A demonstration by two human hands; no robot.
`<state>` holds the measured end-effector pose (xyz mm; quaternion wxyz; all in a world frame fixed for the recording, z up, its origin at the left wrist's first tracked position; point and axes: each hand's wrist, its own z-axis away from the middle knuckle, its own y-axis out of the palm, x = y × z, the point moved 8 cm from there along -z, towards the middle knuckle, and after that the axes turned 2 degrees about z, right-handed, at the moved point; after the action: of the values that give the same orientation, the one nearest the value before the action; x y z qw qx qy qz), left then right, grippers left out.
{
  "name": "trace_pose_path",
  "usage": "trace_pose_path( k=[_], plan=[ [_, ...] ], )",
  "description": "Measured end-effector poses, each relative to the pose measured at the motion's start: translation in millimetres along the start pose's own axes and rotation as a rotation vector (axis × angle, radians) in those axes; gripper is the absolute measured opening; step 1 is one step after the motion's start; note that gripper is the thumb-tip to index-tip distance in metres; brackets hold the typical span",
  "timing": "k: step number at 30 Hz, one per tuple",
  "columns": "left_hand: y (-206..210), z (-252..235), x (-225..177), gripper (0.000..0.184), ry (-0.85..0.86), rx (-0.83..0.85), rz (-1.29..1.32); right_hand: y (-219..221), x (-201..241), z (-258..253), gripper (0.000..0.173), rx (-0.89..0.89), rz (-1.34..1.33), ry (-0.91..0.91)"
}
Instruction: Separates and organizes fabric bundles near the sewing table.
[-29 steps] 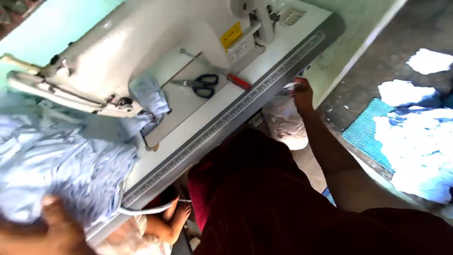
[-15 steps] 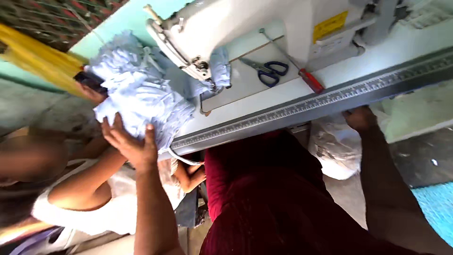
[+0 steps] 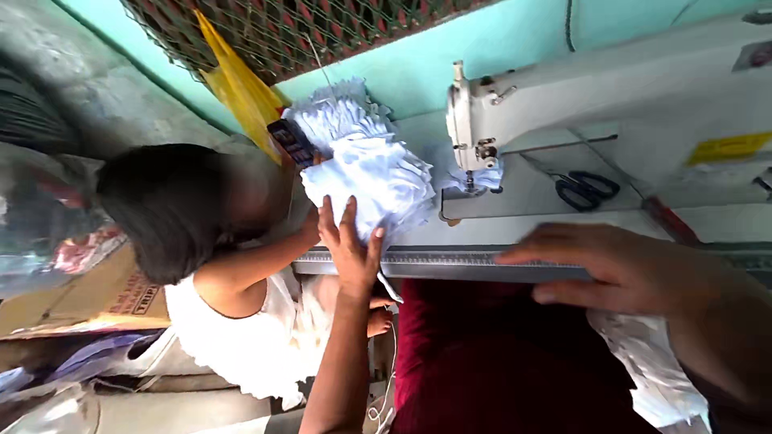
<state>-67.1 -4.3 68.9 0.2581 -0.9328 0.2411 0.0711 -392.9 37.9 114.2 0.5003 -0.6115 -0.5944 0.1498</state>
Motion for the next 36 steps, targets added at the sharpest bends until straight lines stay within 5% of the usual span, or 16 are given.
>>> trace_pose_path(
  k=[6, 10, 15, 19, 22, 27, 36],
  plan=[
    [-3.8, -1.3, -1.0, 0.062, -0.048, 0.058, 0.039, -4.1, -23.4, -201.3, 0.026, -0.238, 0.261, -0.038],
    [-18.1, -13.4, -1.5, 0.06, -0.051, 0.147, -0.064, 21.5, -68.4, -271.7, 0.03, -0.141, 0.239, 0.043],
    [-41.5, -60.1, 0.4, 0.052, 0.01, 0.206, -0.044, 40.1, -87.2, -275.7, 0.029, -0.085, 0.24, 0.059],
    [-16.5, -94.6, 4.6, 0.061, 0.01, 0.321, -0.047, 33.4, -85.7, -272.7, 0.035, -0.117, 0.21, 0.022],
    [7.0, -84.8, 7.5, 0.07, -0.011, 0.425, -0.113, 23.7, -86.7, -270.5, 0.039, -0.139, 0.184, 0.079],
    [5.6, -70.2, 9.7, 0.07, 0.006, 0.383, -0.131, 13.9, -96.4, -269.0, 0.012, -0.152, 0.196, 0.174],
    [6.1, -65.7, 5.9, 0.07, 0.023, 0.359, -0.147, -10.9, -102.6, -283.8, 0.02, -0.174, 0.19, 0.255]
  ],
)
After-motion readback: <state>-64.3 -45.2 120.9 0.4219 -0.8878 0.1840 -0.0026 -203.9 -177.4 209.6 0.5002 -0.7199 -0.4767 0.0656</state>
